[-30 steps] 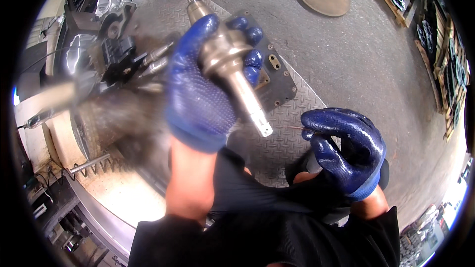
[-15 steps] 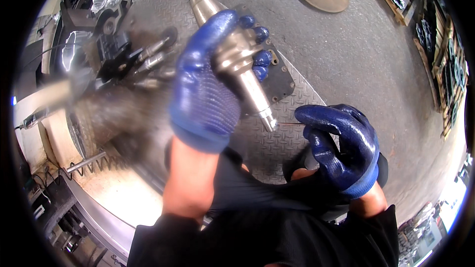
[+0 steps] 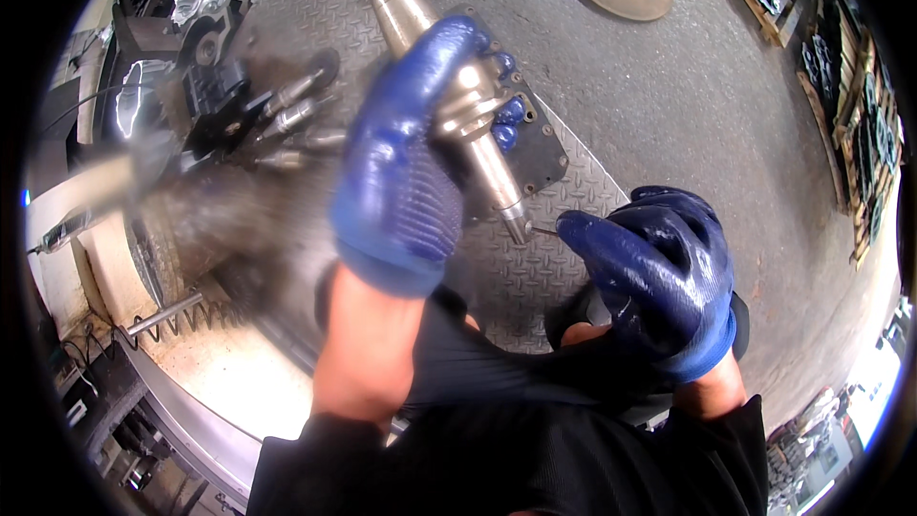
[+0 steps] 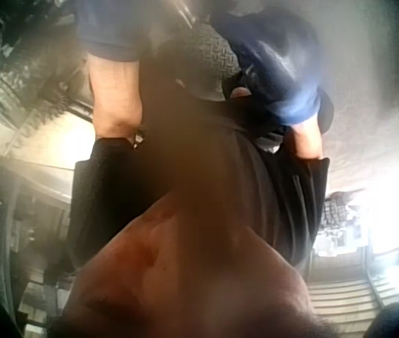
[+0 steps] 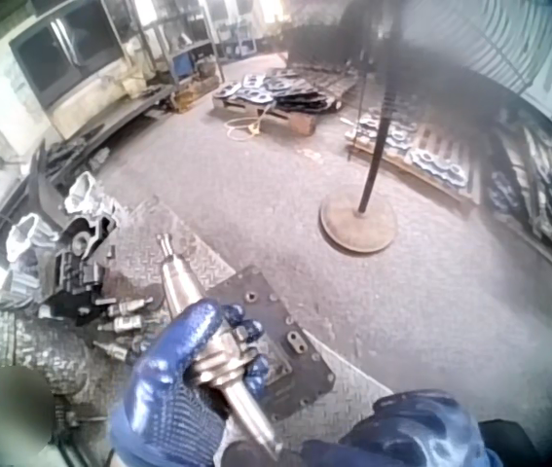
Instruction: The person removes a cylindrical metal part from a CNC machine and cleans it using a small yellow tool. The person holds the part with blue gloves and scrubs the surface and grooves of the metal cylinder while standing in a workshop.
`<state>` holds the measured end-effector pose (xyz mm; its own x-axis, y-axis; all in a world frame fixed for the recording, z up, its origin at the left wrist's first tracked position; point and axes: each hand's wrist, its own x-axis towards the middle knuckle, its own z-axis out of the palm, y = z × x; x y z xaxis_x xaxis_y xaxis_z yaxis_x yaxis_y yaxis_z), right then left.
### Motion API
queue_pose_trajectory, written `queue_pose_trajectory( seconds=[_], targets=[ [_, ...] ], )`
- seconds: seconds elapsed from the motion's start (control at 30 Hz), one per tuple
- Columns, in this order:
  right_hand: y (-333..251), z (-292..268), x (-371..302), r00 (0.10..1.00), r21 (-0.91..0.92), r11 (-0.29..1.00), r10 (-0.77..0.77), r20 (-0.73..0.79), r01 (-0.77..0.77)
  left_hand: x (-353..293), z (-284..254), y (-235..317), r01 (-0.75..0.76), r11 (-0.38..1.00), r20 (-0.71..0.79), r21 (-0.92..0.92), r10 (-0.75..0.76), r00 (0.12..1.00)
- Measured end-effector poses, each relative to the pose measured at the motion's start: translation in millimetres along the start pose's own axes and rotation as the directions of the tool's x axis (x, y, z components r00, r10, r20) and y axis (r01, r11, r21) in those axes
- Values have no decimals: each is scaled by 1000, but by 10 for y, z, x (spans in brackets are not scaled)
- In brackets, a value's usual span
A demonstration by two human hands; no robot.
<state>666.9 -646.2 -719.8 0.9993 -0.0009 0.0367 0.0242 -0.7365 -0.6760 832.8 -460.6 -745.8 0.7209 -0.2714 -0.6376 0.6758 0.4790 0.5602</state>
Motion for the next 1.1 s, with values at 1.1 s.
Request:
queue_pose_trajectory(
  seconds=[1.1],
  targets=[
    [102,59,101,996,240,968,-66,-56,78,-29,-472,-94,-58,998,416,40,36,909]
  ],
)
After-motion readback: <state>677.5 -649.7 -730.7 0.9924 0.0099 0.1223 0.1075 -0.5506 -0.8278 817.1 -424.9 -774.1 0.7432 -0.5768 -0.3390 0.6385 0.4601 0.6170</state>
